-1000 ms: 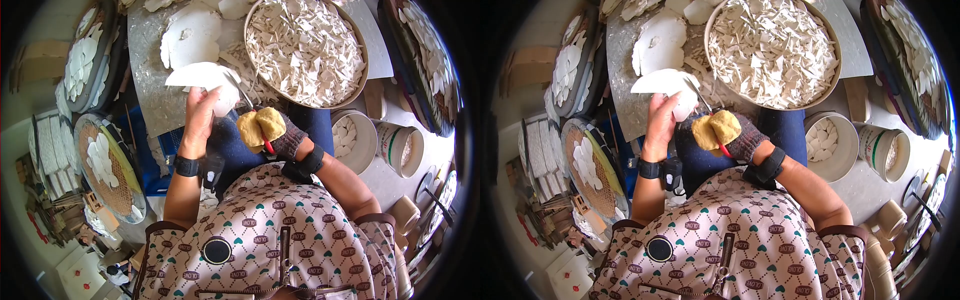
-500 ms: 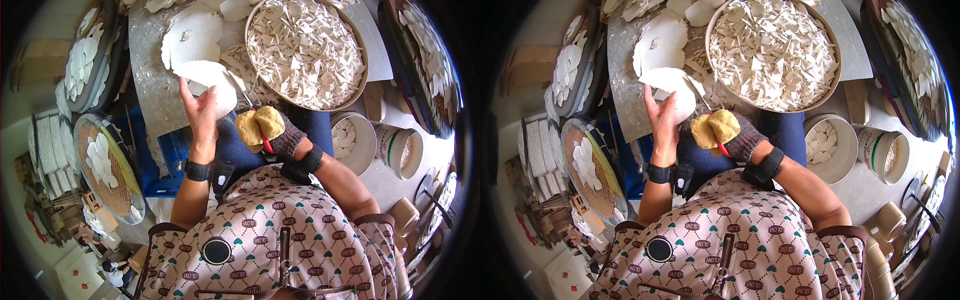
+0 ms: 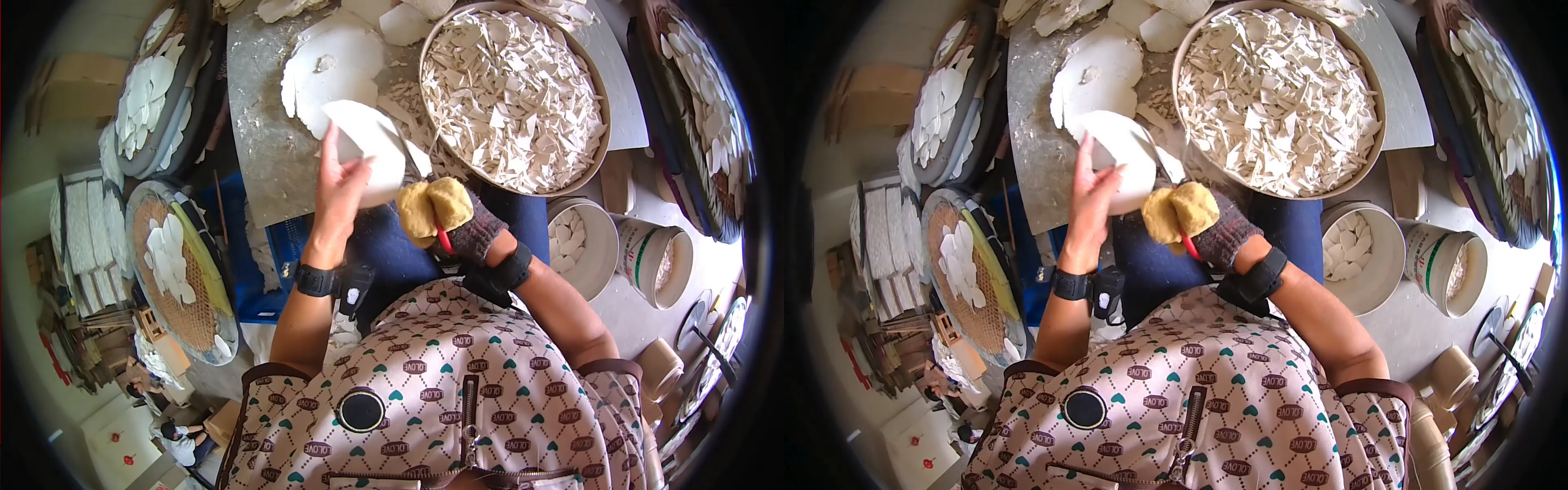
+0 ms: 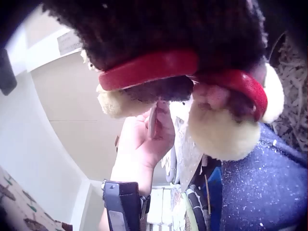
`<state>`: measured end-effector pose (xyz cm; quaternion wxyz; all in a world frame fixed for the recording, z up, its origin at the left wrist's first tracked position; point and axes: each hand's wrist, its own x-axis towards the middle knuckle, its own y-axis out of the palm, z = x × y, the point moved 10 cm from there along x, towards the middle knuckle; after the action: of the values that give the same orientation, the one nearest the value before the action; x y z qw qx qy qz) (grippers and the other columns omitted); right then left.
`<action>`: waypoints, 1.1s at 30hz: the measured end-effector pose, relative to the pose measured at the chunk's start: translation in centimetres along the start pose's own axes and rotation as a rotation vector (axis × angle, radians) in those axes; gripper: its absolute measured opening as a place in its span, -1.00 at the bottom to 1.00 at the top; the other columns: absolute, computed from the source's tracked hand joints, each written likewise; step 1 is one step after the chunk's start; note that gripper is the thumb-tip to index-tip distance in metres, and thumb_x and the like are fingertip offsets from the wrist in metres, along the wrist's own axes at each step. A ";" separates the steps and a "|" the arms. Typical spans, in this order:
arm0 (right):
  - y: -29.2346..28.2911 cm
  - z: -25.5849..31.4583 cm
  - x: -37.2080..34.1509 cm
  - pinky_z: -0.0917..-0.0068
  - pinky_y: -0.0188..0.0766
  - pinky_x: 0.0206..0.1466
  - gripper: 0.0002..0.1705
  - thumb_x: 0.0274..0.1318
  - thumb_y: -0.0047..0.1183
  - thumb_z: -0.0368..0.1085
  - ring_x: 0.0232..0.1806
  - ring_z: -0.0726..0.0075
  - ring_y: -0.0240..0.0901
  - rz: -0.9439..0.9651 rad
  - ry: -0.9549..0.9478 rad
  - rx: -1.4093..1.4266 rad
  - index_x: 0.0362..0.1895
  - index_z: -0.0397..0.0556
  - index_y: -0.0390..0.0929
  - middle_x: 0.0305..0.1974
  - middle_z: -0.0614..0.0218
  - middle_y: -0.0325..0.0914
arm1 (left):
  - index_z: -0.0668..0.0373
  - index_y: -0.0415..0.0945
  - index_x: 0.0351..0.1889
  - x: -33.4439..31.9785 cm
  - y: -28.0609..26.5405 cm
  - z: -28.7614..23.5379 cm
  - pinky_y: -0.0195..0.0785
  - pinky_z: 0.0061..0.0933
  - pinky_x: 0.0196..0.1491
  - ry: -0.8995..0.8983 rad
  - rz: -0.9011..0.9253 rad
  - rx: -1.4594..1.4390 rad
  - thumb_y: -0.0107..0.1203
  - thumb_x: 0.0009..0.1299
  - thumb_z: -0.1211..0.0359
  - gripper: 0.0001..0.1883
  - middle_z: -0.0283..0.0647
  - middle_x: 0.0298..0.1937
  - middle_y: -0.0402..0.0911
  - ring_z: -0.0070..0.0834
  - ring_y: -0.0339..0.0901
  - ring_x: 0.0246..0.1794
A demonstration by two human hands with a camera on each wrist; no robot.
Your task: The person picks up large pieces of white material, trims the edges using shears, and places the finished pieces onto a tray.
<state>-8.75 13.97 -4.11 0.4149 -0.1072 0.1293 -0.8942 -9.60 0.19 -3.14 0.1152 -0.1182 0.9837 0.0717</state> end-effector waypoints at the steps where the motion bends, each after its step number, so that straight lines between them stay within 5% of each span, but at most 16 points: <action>1: -0.2 1.1 0.1 0.32 0.40 -0.13 -0.67 -0.17 0.12 -0.26 -0.20 0.07 0.45 -0.002 -0.108 -0.217 -0.21 -0.02 0.50 -0.27 0.19 0.53 | 0.09 -0.23 0.40 -0.1 -0.1 0.1 0.35 -0.51 -0.04 -0.015 -0.002 0.000 0.02 0.25 0.56 -0.19 -0.10 -0.08 0.50 -0.53 0.49 -0.14; 10: 0.7 -1.1 0.1 0.31 0.41 -0.18 -0.75 -0.12 0.08 -0.32 -0.22 0.06 0.47 -0.008 0.092 0.378 -0.25 -0.04 0.50 -0.29 0.16 0.54 | 0.13 -0.19 0.39 0.0 -0.5 -0.4 0.32 -0.54 -0.01 -0.101 0.090 0.043 0.05 0.23 0.55 -0.19 -0.14 -0.06 0.50 -0.58 0.47 -0.16; 15: 0.2 -0.9 0.8 0.35 0.41 -0.18 -0.81 -0.02 -0.01 -0.33 -0.23 0.07 0.47 -0.042 -0.014 0.232 -0.26 -0.07 0.49 -0.28 0.14 0.54 | 0.14 -0.14 0.38 0.6 -1.0 -0.1 0.32 -0.56 -0.02 -0.109 0.159 0.069 0.06 0.23 0.55 -0.21 -0.17 -0.04 0.49 -0.57 0.48 -0.16; 21: 1.8 -2.5 0.0 0.38 0.39 -0.10 -0.74 -0.04 0.04 -0.31 -0.17 0.11 0.45 -0.027 0.236 0.780 -0.20 -0.08 0.48 -0.23 0.15 0.53 | 0.11 -0.04 0.37 0.1 -1.5 -1.0 0.31 -0.60 -0.06 -0.065 0.104 0.086 0.04 0.25 0.52 -0.27 -0.20 -0.18 0.56 -0.63 0.49 -0.19; 23: 1.8 -2.1 0.1 0.39 0.39 -0.09 -0.73 -0.04 0.05 -0.31 -0.17 0.13 0.45 0.002 0.248 0.749 -0.18 -0.09 0.48 -0.23 0.18 0.53 | 0.09 -0.01 0.36 -0.1 -1.6 -1.2 0.31 -0.62 -0.08 -0.109 0.107 0.053 0.04 0.25 0.52 -0.29 -0.21 -0.21 0.57 -0.65 0.48 -0.21; 25: 1.5 -2.4 0.9 0.40 0.39 -0.09 -0.76 -0.01 0.03 -0.31 -0.18 0.14 0.45 -0.031 0.041 0.328 -0.20 -0.08 0.48 -0.25 0.20 0.53 | 0.10 0.00 0.36 -0.2 -1.6 -1.0 0.30 -0.63 -0.10 -0.139 0.131 0.052 0.04 0.25 0.52 -0.30 -0.22 -0.24 0.58 -0.66 0.48 -0.23; 27: 1.4 -1.9 1.5 0.40 0.39 -0.10 -0.78 0.00 0.02 -0.30 -0.19 0.14 0.45 -0.034 -0.017 0.199 -0.22 -0.08 0.47 -0.26 0.20 0.52 | 0.12 0.00 0.36 -0.3 -1.4 -0.6 0.30 -0.65 -0.11 -0.153 0.176 0.083 0.05 0.25 0.53 -0.29 -0.22 -0.26 0.59 -0.68 0.48 -0.24; 33: 1.3 -1.8 1.5 0.35 0.39 -0.16 -0.80 -0.03 0.05 -0.29 -0.21 0.09 0.44 -0.081 0.053 0.412 -0.28 -0.08 0.44 -0.30 0.18 0.51 | 0.06 0.02 0.36 -0.8 -1.5 -1.3 0.29 -0.65 -0.13 -0.239 0.175 0.085 0.01 0.26 0.49 -0.32 -0.21 -0.23 0.57 -0.67 0.48 -0.25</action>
<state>-9.30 12.24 -6.14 0.3881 -0.0017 -0.0501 -0.9203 -8.73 -1.32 -1.90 0.2295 -0.0178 0.9717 0.0530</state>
